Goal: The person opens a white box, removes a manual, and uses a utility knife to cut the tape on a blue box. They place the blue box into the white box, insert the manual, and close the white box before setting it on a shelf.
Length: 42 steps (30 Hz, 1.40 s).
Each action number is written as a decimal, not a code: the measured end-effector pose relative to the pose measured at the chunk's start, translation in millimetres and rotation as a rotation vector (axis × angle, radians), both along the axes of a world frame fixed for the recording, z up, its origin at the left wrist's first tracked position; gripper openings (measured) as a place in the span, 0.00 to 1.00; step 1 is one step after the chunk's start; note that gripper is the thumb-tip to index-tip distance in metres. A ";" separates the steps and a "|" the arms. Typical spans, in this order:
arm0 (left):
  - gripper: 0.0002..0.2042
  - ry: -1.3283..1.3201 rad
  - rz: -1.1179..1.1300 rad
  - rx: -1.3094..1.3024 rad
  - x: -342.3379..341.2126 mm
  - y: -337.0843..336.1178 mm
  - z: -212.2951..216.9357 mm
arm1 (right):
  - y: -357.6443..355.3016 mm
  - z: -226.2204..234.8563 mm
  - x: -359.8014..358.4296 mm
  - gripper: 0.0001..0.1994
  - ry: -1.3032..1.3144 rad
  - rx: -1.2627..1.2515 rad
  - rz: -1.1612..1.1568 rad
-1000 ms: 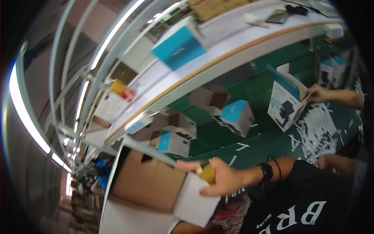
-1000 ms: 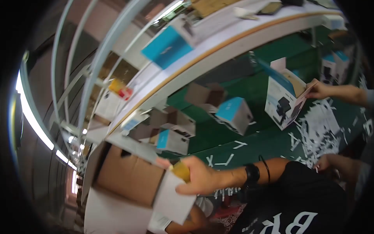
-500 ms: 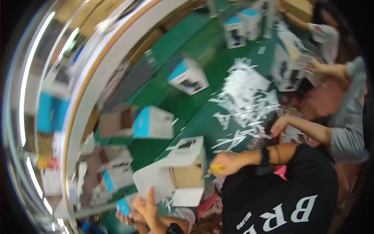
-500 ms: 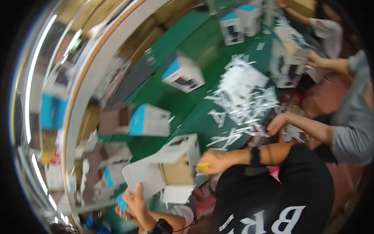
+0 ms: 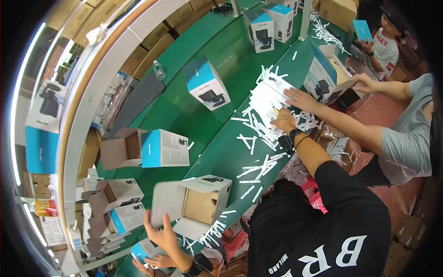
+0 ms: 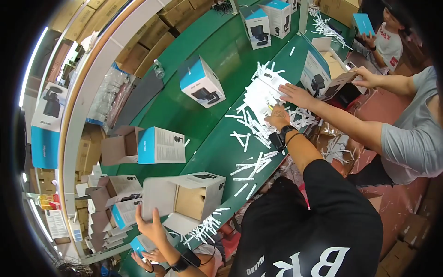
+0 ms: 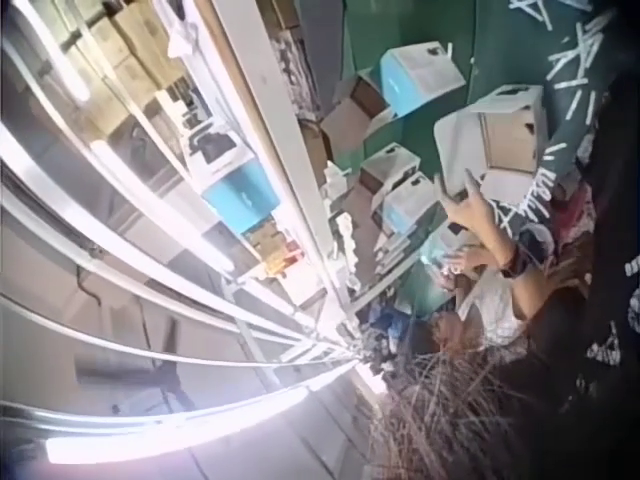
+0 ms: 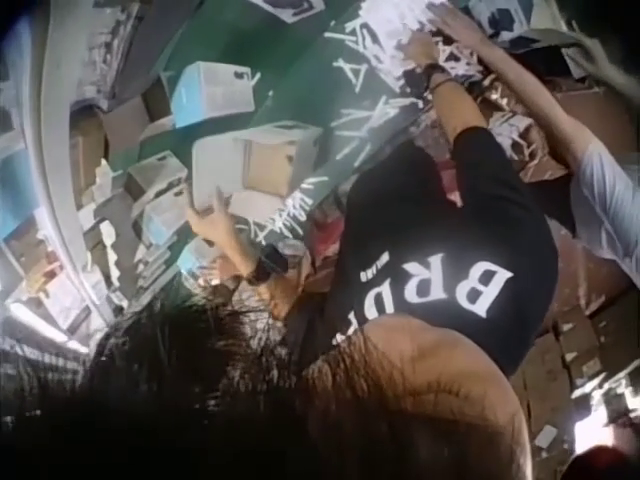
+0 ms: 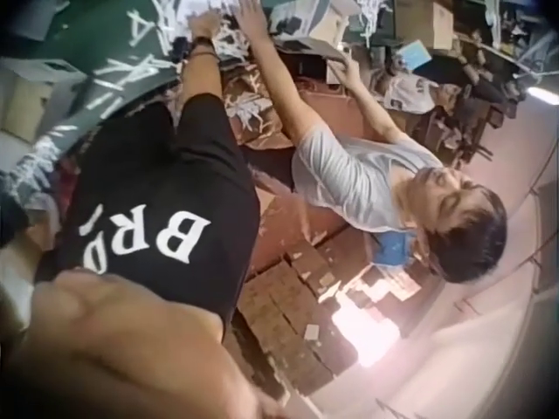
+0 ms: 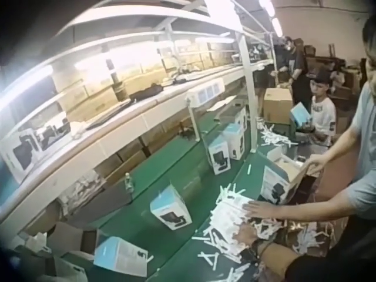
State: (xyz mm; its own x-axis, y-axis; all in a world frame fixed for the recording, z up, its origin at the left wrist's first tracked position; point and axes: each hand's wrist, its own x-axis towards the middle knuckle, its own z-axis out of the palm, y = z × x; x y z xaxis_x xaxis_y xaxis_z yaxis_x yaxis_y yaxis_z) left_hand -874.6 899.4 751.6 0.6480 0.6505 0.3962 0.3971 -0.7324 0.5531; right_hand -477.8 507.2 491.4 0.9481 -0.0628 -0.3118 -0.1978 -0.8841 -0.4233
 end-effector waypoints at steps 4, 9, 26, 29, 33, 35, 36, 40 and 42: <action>0.43 -0.359 0.269 -0.475 -52.2 -18.9 -27.3 | 6.9 2.6 2.5 0.31 0.045 -0.185 0.230; 0.38 -0.355 0.148 -0.867 -51.4 -62.2 -61.9 | 8.9 55.4 -0.7 0.28 -0.238 0.021 0.257; 0.19 -0.438 0.151 -1.094 -85.2 -67.0 -63.5 | 217.6 340.1 -254.6 0.21 -0.030 0.133 1.772; 0.18 -0.414 0.073 -1.007 -89.9 -66.4 -69.0 | 239.0 346.0 -255.4 0.18 0.081 0.173 1.820; 0.16 -0.448 0.051 -0.993 -92.4 -61.8 -70.4 | 288.9 345.5 -248.4 0.13 0.418 0.110 1.712; 0.16 -0.446 0.045 -0.981 -96.7 -57.5 -70.8 | 301.1 346.2 -245.8 0.11 0.556 0.069 1.645; 0.16 -0.440 0.043 -0.970 -98.8 -55.3 -71.6 | 302.4 348.0 -244.0 0.10 0.614 0.077 1.529; 0.17 -0.447 0.077 -0.916 -111.8 -52.9 -76.9 | 299.1 342.6 -243.6 0.09 0.743 0.079 1.342; 0.17 -0.447 0.071 -0.904 -111.9 -53.8 -78.8 | 287.4 328.0 -239.4 0.10 0.765 0.076 1.324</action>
State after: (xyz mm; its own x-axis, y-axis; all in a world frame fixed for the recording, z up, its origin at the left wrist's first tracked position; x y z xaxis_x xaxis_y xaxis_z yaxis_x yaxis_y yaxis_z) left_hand -986.5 845.5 672.9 0.5089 0.8582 -0.0675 0.0437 0.0526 0.9977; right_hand -717.3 794.6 819.4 -0.0759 0.7101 -0.7000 0.5058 -0.5776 -0.6408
